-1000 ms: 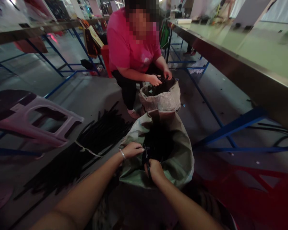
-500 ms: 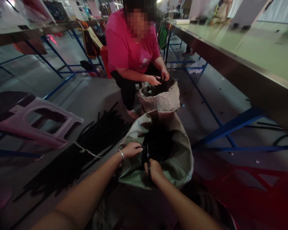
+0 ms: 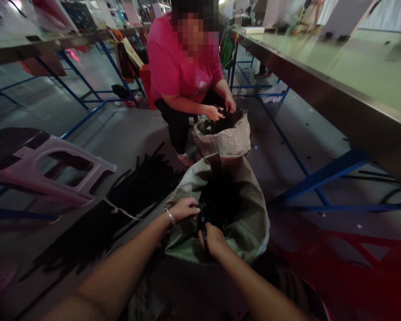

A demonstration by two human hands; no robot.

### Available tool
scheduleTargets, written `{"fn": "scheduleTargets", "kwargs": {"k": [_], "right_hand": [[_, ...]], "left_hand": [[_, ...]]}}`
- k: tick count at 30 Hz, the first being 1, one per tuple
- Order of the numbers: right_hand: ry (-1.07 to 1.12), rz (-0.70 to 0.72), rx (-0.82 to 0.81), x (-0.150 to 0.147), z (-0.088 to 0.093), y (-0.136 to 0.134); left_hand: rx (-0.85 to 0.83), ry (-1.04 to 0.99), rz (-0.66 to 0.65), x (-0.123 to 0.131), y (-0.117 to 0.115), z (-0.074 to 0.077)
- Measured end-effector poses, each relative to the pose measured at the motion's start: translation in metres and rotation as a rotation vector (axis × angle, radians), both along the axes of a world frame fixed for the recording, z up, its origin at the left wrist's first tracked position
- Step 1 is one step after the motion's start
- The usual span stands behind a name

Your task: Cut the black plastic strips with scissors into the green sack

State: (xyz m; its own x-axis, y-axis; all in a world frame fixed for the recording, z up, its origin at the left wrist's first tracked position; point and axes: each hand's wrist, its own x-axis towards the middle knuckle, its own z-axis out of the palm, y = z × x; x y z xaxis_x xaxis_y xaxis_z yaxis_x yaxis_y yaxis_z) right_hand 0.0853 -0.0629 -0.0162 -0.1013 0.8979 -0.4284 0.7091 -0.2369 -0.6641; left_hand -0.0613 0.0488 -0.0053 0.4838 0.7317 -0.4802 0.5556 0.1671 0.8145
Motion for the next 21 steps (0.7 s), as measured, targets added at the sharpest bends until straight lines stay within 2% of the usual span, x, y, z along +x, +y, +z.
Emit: {"fn": "scheduleTargets", "kwargs": {"k": [7, 16, 21], "right_hand": [[-0.074, 0.045, -0.049, 0.003, 0.005, 0.002], [-0.065, 0.001, 0.004, 0.002, -0.006, 0.001], [-0.081, -0.045, 0.02, 0.003, -0.003, 0.003]], "left_hand": [[-0.023, -0.049, -0.034, -0.001, -0.001, -0.003], [-0.044, -0.035, -0.076, -0.003, 0.0, -0.007], [0.064, 0.043, -0.059, -0.005, 0.003, -0.004]]}}
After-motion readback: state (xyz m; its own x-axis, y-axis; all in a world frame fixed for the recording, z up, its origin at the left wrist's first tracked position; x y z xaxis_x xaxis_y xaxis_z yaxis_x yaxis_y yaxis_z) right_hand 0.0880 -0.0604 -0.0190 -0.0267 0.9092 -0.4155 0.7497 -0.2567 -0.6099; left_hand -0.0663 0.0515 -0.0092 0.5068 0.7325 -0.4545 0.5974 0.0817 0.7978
